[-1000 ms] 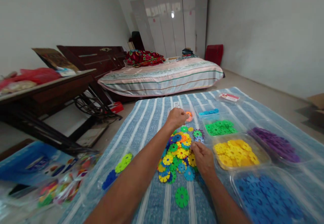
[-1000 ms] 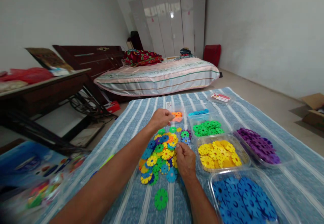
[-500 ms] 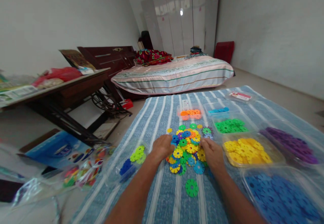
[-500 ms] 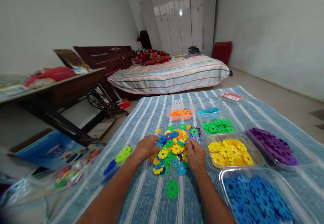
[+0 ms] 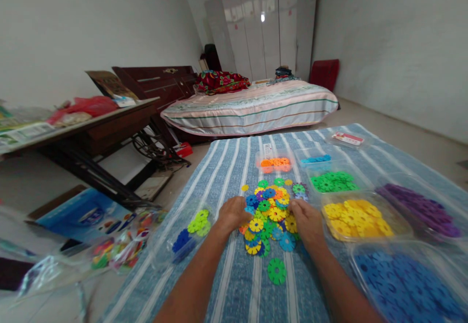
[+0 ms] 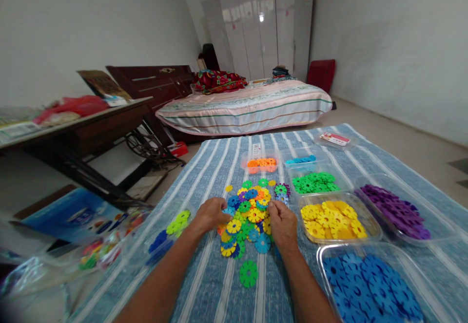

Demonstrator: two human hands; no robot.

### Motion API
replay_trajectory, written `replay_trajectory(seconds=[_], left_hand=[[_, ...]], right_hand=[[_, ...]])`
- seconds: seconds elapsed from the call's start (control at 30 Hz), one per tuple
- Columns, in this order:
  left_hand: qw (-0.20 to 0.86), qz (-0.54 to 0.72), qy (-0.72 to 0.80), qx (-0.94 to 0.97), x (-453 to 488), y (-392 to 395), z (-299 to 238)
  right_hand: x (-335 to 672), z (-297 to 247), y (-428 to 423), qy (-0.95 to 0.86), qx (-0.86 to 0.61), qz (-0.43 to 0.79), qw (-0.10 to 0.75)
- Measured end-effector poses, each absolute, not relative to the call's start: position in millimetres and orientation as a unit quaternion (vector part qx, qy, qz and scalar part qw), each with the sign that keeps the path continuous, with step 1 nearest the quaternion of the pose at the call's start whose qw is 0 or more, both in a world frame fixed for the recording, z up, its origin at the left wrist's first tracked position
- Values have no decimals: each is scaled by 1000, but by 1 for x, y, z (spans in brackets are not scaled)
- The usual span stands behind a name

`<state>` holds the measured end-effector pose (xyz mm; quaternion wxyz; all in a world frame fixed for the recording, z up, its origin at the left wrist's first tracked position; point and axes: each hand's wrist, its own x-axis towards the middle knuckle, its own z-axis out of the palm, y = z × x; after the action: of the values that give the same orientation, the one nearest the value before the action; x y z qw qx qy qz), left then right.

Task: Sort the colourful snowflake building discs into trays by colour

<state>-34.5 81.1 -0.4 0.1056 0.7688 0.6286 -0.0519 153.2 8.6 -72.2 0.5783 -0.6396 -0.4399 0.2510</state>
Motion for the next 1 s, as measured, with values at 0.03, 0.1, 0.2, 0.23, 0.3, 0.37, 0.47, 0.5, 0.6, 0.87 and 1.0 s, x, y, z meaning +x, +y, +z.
replay_trajectory(seconds=[0.03, 0.1, 0.2, 0.23, 0.3, 0.37, 0.47, 0.5, 0.6, 0.87, 1.0], left_hand=[[114, -41, 625, 771, -36, 82, -1], [140, -12, 613, 778, -37, 84, -2], [193, 34, 587, 785, -37, 90, 1], [214, 43, 580, 785, -36, 92, 3], [264, 56, 572, 774, -28, 99, 8], [319, 69, 569, 755, -13, 108, 15], [374, 115, 567, 725, 26, 124, 30], [391, 143, 561, 716, 42, 129, 37], [489, 246, 517, 658, 91, 145, 56], [385, 283, 484, 733, 112, 162, 63], [180, 47, 546, 817, 64, 162, 48]], right_hand=[[153, -72, 9, -440, -639, 250, 579], [153, -72, 9, -438, -638, 251, 581], [152, -72, 9, -434, -634, 257, 586], [151, -73, 10, -433, -633, 258, 587], [151, -72, 11, -433, -632, 263, 586], [150, -72, 12, -431, -631, 267, 586], [150, -72, 12, -428, -629, 272, 589], [149, -72, 12, -427, -627, 274, 591], [149, -73, 13, -423, -621, 281, 597], [149, -77, 14, -422, -624, 280, 595], [150, -77, 13, -425, -631, 280, 586]])
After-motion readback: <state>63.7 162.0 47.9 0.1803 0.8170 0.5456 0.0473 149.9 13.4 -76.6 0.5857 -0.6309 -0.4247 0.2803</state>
